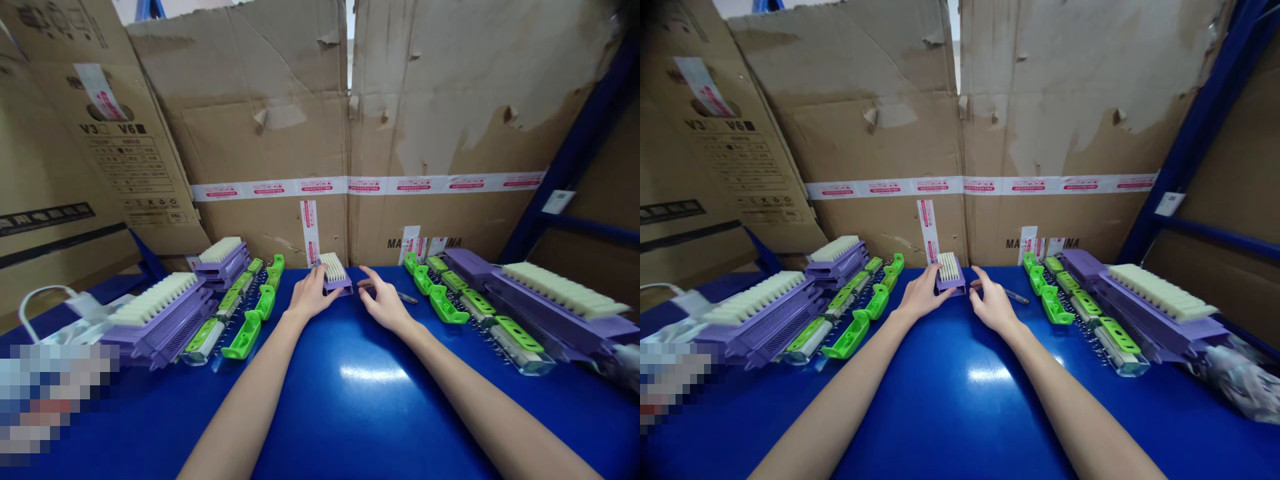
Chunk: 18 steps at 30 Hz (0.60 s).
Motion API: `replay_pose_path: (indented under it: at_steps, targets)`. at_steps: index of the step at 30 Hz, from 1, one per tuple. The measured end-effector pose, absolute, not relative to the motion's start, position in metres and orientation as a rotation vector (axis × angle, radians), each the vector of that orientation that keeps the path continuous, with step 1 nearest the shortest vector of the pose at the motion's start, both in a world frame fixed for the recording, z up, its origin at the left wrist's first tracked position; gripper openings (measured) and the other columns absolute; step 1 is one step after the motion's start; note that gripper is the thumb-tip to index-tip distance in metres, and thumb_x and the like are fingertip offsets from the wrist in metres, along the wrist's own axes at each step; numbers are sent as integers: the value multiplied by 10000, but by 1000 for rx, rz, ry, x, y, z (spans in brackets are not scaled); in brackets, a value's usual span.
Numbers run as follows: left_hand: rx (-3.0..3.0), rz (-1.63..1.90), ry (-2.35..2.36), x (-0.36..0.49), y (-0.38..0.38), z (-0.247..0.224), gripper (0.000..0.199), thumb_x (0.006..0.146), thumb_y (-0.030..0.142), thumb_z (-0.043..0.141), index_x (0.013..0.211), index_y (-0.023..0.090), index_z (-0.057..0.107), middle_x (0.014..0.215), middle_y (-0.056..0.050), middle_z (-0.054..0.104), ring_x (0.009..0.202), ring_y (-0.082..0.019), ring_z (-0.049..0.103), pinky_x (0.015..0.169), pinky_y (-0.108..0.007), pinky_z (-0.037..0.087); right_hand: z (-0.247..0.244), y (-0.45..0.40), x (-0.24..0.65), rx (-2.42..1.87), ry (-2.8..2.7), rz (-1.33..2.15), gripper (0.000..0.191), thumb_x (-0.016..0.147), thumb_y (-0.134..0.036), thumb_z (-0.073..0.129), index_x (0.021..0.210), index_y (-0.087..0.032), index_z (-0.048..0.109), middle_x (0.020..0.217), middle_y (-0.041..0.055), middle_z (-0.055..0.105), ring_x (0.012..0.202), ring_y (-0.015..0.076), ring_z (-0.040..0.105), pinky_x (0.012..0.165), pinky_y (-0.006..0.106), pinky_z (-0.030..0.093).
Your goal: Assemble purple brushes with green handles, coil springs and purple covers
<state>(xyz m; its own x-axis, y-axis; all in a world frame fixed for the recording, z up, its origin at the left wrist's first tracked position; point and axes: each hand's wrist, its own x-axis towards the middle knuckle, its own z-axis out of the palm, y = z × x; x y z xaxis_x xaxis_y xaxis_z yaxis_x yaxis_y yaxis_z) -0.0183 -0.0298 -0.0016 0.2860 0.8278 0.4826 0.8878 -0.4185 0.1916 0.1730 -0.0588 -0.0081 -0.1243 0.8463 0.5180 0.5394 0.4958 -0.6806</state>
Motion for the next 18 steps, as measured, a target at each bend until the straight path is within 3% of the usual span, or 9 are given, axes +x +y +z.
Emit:
replay_pose_path:
  at_steps: [7,12,18]
  targets:
    - [-2396,-796,-1673,-20,-23,-4,570,816,485,549,1268,206,344,1237,-111,546,1089,-259,570,812,-332,475,40,-117,175,-1126,-1915,-34,390,868,-259,437,1249,-201,494,1087,84,636,1000,213,594,863,377,485]
    - [-2405,-762,-1671,-20,-25,-2,557,825,502,523,1259,198,352,1200,-117,554,1081,-257,569,804,-331,474,42,-173,209,-1182,-1894,-515,332,861,-238,476,1186,-208,533,1060,90,640,977,227,586,847,379,463]
    - [-2397,-748,-1661,-19,-26,-2,543,832,504,507,1254,197,357,1188,-112,551,1052,-254,579,800,-328,473,9,-199,272,-1695,-1781,-1028,279,885,-350,360,864,-183,583,871,132,646,834,314,554,602,384,368]
